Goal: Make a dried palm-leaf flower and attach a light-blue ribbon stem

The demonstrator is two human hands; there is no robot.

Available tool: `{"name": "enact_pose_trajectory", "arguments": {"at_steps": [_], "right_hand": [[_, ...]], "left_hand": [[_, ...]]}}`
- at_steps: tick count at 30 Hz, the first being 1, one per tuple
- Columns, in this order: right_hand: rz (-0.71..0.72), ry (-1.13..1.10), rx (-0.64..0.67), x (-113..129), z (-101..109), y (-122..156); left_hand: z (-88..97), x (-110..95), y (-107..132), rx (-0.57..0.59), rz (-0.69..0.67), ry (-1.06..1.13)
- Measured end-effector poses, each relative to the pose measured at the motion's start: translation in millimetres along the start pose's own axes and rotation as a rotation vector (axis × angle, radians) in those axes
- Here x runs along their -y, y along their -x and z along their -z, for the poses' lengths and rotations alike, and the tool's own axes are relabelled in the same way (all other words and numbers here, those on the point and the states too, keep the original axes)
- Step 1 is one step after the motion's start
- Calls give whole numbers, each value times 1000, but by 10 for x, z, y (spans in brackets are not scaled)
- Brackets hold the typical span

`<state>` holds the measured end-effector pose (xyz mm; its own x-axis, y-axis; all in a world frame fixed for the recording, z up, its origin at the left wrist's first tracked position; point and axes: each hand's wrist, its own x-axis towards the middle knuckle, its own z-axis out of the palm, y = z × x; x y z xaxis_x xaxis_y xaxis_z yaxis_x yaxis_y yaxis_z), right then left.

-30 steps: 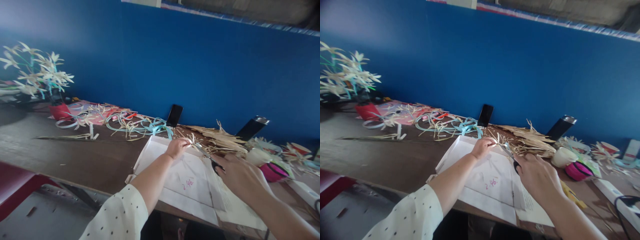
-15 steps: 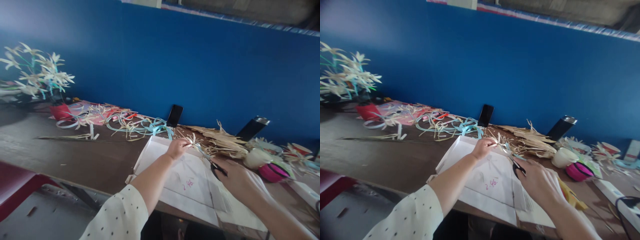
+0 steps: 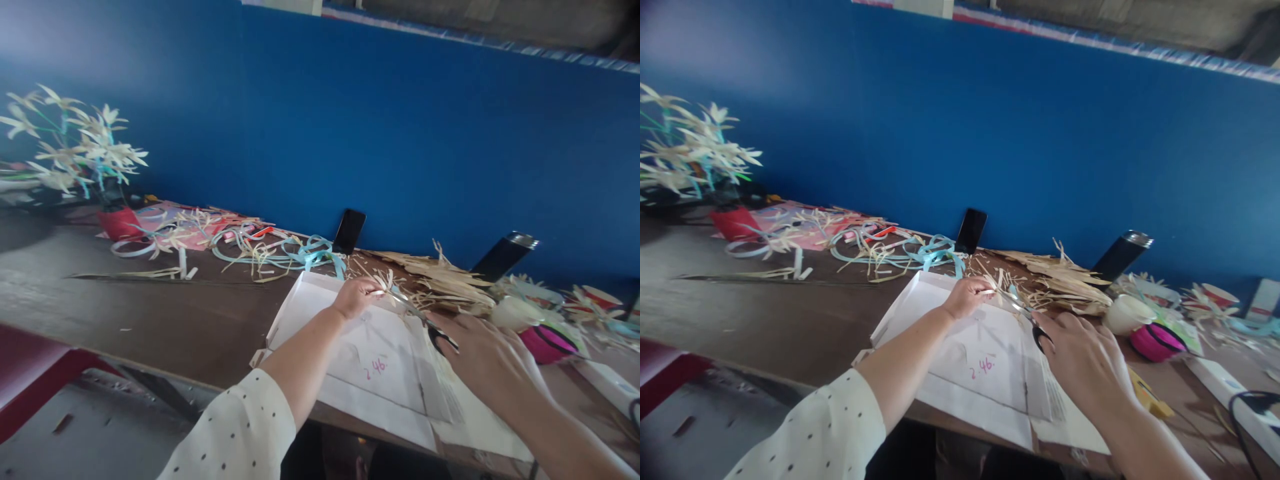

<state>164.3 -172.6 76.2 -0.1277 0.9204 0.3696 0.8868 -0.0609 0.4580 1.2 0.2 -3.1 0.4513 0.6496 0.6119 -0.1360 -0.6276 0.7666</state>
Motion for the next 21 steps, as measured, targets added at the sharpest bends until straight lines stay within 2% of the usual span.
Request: {"name": "enact_pose_trajectory", "arguments": {"at_steps": [12,21], "right_hand": [[38,40,18,-40,6,-14],[59,107,42,1,120,-41]], "left_hand": [[-10,14,5,6,27,-41],[13,-5,11,39,7,-82]]}}
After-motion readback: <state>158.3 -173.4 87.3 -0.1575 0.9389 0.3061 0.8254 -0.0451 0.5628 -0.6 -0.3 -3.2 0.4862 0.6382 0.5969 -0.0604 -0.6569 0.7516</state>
